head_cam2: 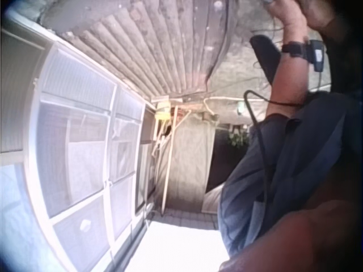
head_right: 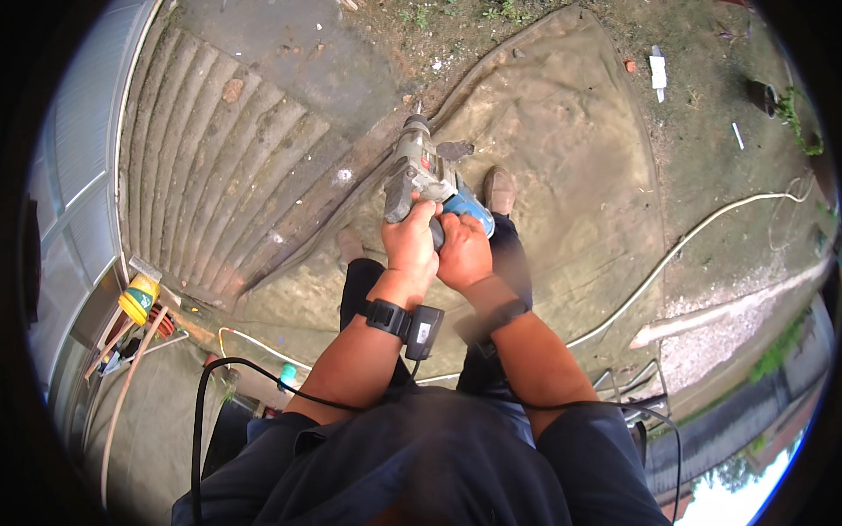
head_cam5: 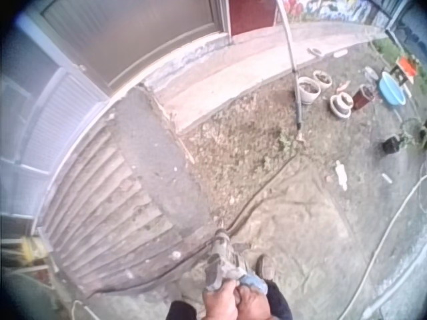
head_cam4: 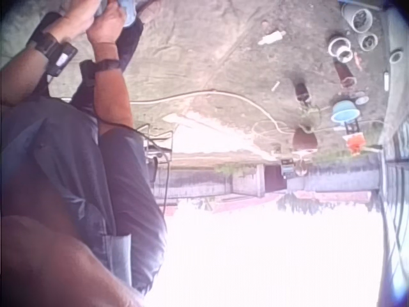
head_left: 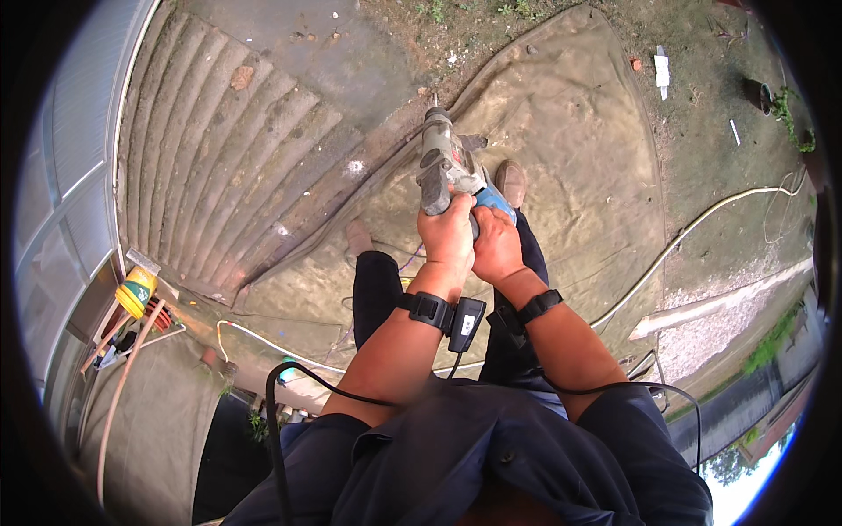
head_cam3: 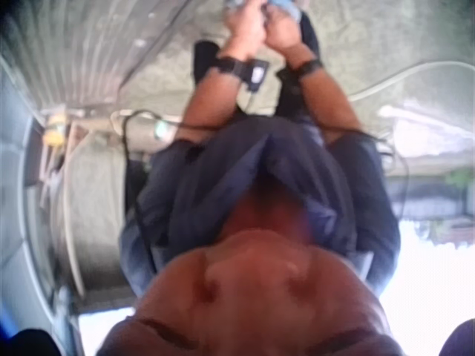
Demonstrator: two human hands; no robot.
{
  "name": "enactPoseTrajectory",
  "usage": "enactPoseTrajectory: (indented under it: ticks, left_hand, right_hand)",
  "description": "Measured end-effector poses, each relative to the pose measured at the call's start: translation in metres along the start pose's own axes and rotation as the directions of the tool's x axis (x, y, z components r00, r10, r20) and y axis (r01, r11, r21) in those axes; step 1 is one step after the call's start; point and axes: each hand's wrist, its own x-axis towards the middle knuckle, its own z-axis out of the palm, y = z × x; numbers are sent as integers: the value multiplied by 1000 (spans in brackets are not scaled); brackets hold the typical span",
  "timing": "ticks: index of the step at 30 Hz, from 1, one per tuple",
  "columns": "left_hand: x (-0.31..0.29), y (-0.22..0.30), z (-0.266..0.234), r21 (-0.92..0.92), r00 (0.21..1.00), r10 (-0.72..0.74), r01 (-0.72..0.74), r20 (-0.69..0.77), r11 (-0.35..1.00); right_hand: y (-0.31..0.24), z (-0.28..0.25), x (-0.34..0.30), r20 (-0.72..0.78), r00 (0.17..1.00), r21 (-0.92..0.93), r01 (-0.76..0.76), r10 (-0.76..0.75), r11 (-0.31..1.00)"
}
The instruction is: The person pulls back a floor mat by hand and then uses a demolition hammer to drill several holes into the concrete floor.
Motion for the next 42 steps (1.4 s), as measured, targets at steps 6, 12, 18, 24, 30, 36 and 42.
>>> enactPoseTrajectory:
  ticks: [6,12,18,24,30,36,42]
  left_hand:
    - [7,-17,8,37,1000,25,-25,-2,999]
    - [7,-19,12,9,1000,14,-14,-9,1000]
    - [4,-12,10,-6,1000,-23,23,9,1000]
    - [-57,17,-12,-47,997,-58,61,54,997]
    - [-65,21,-26,-64,998,-14,18,59,998]
    - [-50,15,-33,-116,998,-15,23,69,993]
    - [-47,19,-33,-105,997,-11,18,71,994]
  right_hand:
    - [17,-3,-2,27,999,20,-28,27,999]
    - [23,-12,9,98,995,6,-9,8,1000]
    - [18,-10,6,36,999,-23,10,-9,1000]
    - [-22,-22,-43,-1,999,47,54,-54,997]
    - [-34,-14,-52,-40,996,83,82,-79,993]
    - [-27,-2,-46,-35,993,29,110,-109,993]
    - [-27,1,-42,-25,991,8,128,-128,992]
